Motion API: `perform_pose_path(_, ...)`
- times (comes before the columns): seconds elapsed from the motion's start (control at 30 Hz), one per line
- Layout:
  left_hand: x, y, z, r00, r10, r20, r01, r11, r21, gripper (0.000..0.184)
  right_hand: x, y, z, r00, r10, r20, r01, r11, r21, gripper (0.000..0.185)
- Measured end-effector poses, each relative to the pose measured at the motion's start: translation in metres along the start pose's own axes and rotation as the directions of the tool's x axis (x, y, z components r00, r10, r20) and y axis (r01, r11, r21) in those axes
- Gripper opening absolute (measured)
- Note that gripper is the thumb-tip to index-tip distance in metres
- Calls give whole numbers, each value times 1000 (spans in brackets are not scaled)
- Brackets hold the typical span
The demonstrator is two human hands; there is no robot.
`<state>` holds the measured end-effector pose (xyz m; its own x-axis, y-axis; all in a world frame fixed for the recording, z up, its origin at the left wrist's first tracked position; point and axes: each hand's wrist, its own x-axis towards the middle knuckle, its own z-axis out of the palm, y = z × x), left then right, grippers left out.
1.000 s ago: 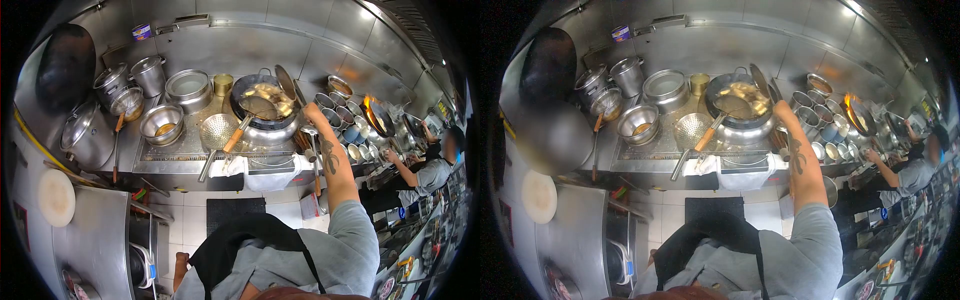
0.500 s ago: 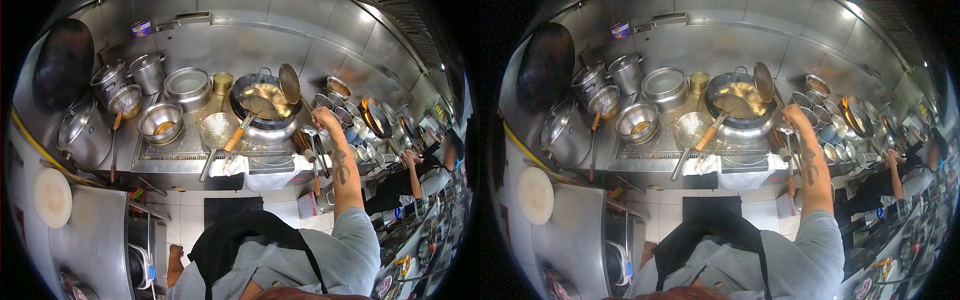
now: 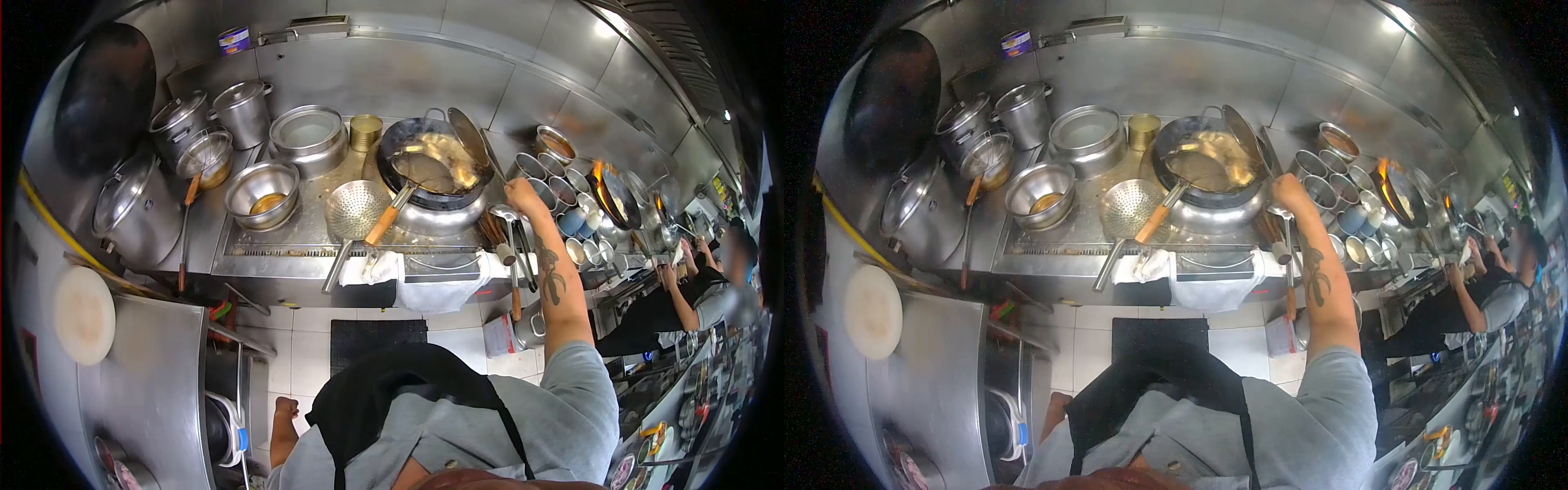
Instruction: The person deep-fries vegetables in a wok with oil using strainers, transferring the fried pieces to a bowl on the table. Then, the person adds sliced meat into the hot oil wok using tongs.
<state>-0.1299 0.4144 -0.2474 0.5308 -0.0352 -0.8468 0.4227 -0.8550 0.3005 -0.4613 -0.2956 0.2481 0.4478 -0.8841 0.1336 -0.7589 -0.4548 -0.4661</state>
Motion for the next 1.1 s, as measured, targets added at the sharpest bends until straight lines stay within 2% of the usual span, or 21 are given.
perform_pose_path(0.13,4,-4,5,999,-12,31,10,998,64,5,12,1,-10,963,-264,-49,247,941,-230,22)
perform_pose_path(0.23,2,-5,4,999,-20,36,17,996,84,5,3,-46,-26,980,-180,79,196,938,-287,22)
perform_pose_path(0.43,-10,-1,2,999,8,44,-12,995,99,4,43,-71,16,959,-202,197,263,892,-367,21)
perform_pose_path(0.53,-27,3,-2,999,-6,44,-1,988,152,4,62,-67,47,980,-161,120,194,915,-352,25)
perform_pose_path(0.6,-75,21,-10,999,8,32,-15,977,214,3,66,-66,52,992,-110,63,125,931,-342,27)
perform_pose_path(0.63,-100,28,-14,997,63,46,-72,970,232,3,65,-66,51,997,-66,34,73,939,-337,28)
perform_pose_path(0.67,-95,1,-14,943,324,80,-333,928,170,4,66,-63,50,1000,-20,5,21,944,-330,29)
perform_pose_path(0.7,-91,-26,-15,821,561,108,-571,814,104,4,67,-57,45,999,-51,-9,46,944,-326,28)
perform_pose_path(0.77,-109,-35,-20,772,627,105,-634,771,64,6,66,-47,30,994,-106,-37,88,943,-321,28)
perform_pose_path(0.8,-105,-42,-21,773,624,111,-632,772,67,6,59,-49,18,999,30,-27,-35,975,-218,24)
perform_pose_path(0.9,-100,-48,-18,823,549,147,-566,815,121,6,51,-29,-1,980,193,39,-197,969,150,24)
perform_pose_path(1.0,-81,-48,-12,895,418,159,-443,878,182,7,38,-18,-5,947,313,69,-319,894,314,24)
perform_pose_path(1.1,-36,-34,0,973,203,112,-225,943,246,8,35,3,10,931,355,91,-360,840,406,23)
